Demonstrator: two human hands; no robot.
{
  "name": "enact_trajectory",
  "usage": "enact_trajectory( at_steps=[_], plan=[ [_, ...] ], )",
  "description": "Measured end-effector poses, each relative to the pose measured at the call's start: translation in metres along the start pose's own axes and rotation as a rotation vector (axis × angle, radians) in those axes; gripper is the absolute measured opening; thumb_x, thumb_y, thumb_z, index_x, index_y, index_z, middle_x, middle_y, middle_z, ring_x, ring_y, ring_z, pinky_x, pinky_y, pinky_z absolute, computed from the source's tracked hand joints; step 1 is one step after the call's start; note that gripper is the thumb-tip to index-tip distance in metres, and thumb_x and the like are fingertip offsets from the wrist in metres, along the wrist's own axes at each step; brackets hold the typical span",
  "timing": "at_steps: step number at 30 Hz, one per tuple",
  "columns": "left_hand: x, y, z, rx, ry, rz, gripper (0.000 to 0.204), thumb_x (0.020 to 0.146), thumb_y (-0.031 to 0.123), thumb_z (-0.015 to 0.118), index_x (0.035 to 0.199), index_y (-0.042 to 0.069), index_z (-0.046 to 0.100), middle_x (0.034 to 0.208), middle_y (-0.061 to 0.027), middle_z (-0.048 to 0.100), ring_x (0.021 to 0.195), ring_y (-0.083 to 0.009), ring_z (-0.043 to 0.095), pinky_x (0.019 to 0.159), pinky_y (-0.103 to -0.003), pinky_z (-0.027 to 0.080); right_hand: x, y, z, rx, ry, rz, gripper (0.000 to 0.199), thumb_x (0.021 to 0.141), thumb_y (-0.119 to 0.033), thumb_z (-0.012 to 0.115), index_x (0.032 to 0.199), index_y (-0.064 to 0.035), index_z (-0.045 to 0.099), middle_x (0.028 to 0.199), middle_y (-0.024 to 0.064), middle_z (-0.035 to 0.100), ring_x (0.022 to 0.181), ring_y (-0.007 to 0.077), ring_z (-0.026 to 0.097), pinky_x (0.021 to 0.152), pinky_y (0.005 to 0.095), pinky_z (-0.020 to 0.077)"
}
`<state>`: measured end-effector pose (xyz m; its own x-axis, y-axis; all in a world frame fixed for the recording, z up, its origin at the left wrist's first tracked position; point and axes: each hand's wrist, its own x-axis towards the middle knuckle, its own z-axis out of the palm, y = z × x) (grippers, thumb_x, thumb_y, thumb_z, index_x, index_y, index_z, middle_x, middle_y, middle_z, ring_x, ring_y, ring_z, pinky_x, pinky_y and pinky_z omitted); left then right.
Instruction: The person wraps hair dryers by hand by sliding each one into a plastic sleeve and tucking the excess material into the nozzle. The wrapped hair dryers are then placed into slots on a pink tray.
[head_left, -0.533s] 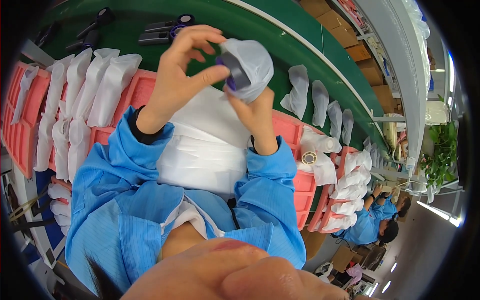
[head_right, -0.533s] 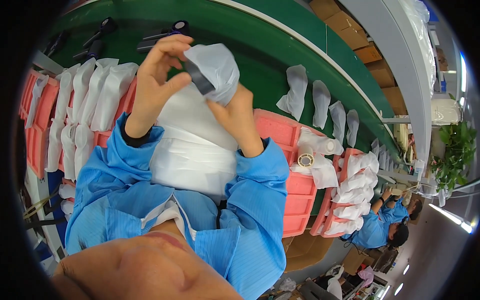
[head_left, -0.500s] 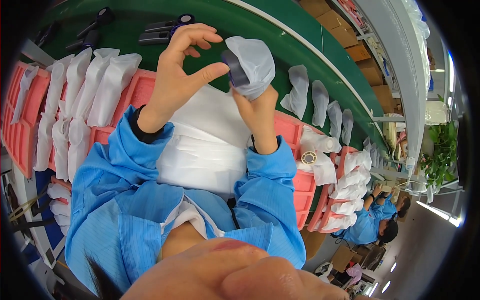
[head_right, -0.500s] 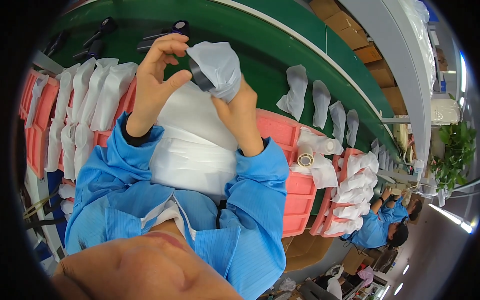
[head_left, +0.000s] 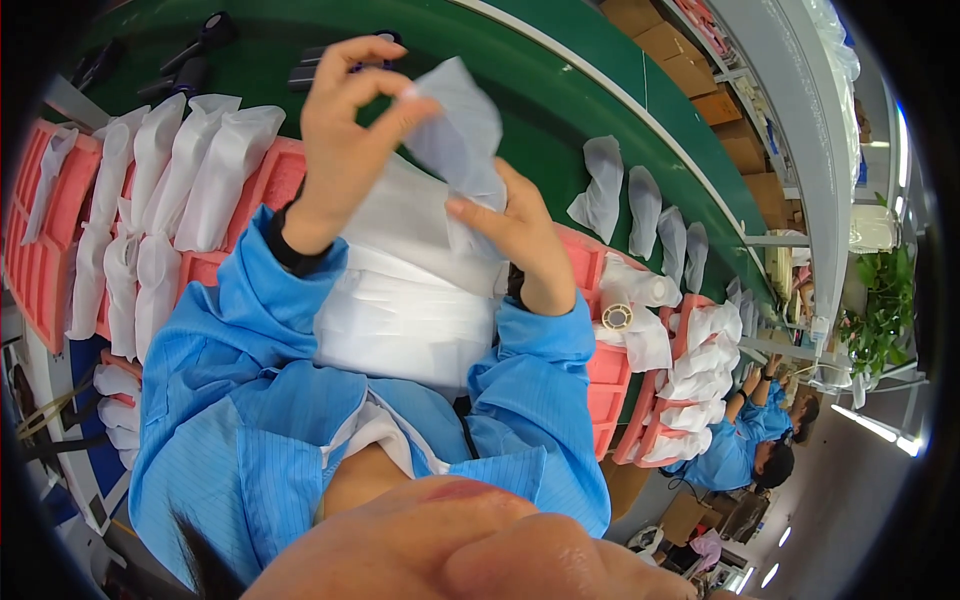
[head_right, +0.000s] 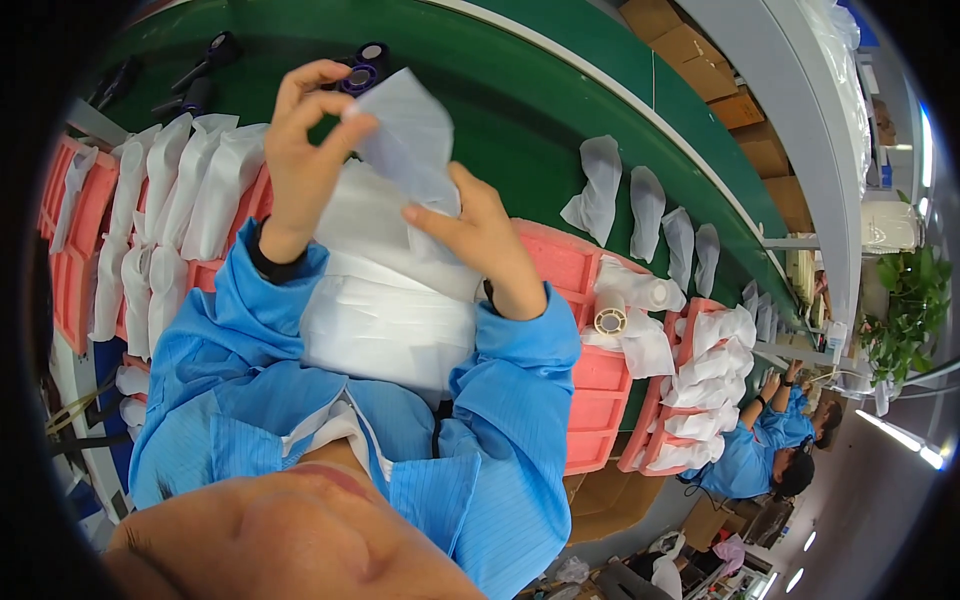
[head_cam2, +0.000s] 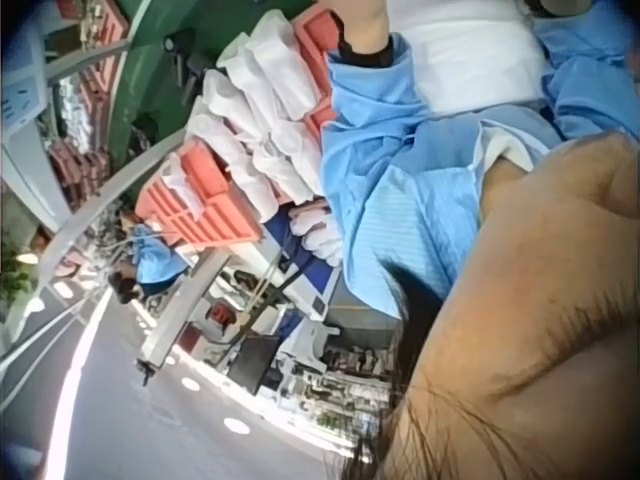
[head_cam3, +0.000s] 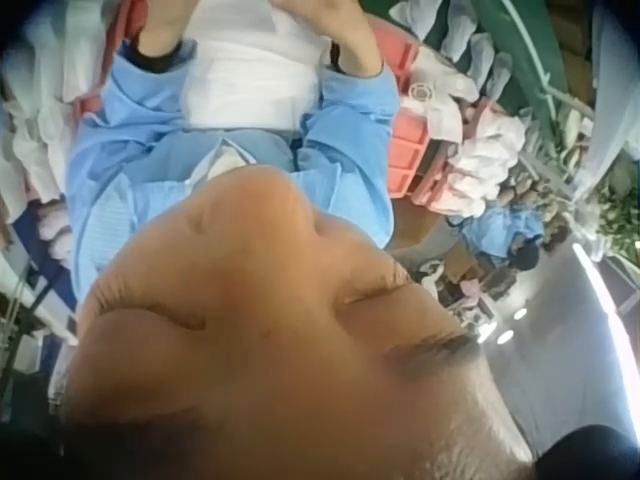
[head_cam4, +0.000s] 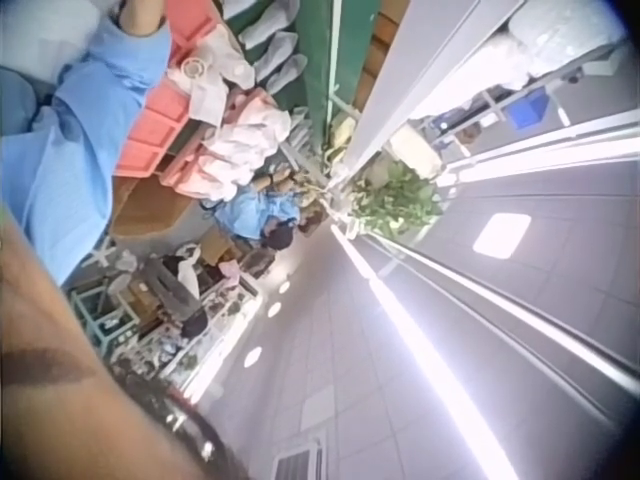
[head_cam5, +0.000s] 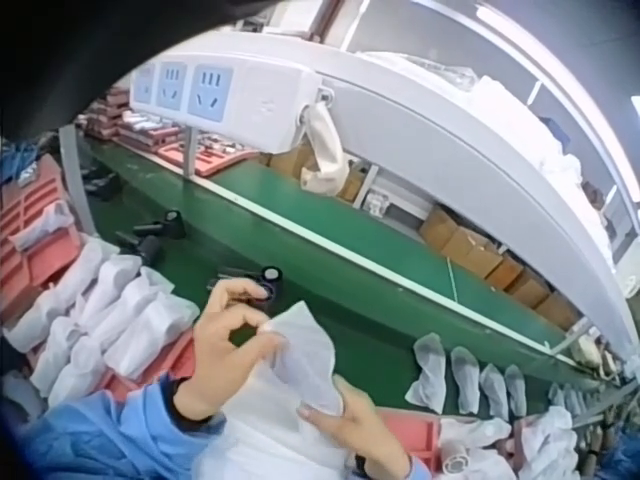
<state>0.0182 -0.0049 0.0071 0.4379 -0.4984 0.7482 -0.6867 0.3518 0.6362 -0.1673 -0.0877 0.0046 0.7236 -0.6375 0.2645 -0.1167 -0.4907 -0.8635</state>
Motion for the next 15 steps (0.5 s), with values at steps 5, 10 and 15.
enact_trajectory(
  at_steps=[5, 10, 15],
  plan=[
    [-0.013, -0.013, 0.018, 0.02, -0.141, -0.125, 0.021, 0.07, 0.017, 0.077, 0.087, 0.011, 0.066, 0.102, -0.0094, 0.058, 0.094, -0.0279, 0.058, 0.079, -0.036, 0.046, 0.018, 0.032, -0.028, -0.195, -0.09, 0.236, 0.038, 0.084, -0.022, 0.068, 0.11, 0.0036, 0.056, 0.091, 0.0147, 0.066, 0.081, 0.0201, 0.063, 0.074, 0.0314, 0.0483],
    [-0.065, 0.003, 0.066, -0.017, -0.567, 0.016, 0.025, 0.076, 0.016, 0.072, 0.094, 0.005, 0.057, 0.091, -0.0118, 0.056, 0.084, -0.0307, 0.057, 0.069, -0.038, 0.047, 0.029, 0.145, -0.05, -0.775, 0.16, 0.391, 0.045, 0.082, -0.014, 0.064, 0.12, 0.004, 0.046, 0.116, 0.0247, 0.059, 0.105, 0.04, 0.058, 0.084, 0.0435, 0.0488],
    [-0.102, -0.008, 0.081, 0.099, -0.752, -0.001, 0.027, 0.075, 0.021, 0.072, 0.091, 0.005, 0.057, 0.09, -0.0122, 0.055, 0.082, -0.0305, 0.056, 0.07, -0.038, 0.046, 0.04, 0.141, -0.044, -1.016, 0.26, 0.203, 0.052, 0.08, -0.013, 0.063, 0.127, 0.0034, 0.046, 0.121, 0.0252, 0.056, 0.109, 0.0392, 0.056, 0.088, 0.0445, 0.0477]
  ],
)
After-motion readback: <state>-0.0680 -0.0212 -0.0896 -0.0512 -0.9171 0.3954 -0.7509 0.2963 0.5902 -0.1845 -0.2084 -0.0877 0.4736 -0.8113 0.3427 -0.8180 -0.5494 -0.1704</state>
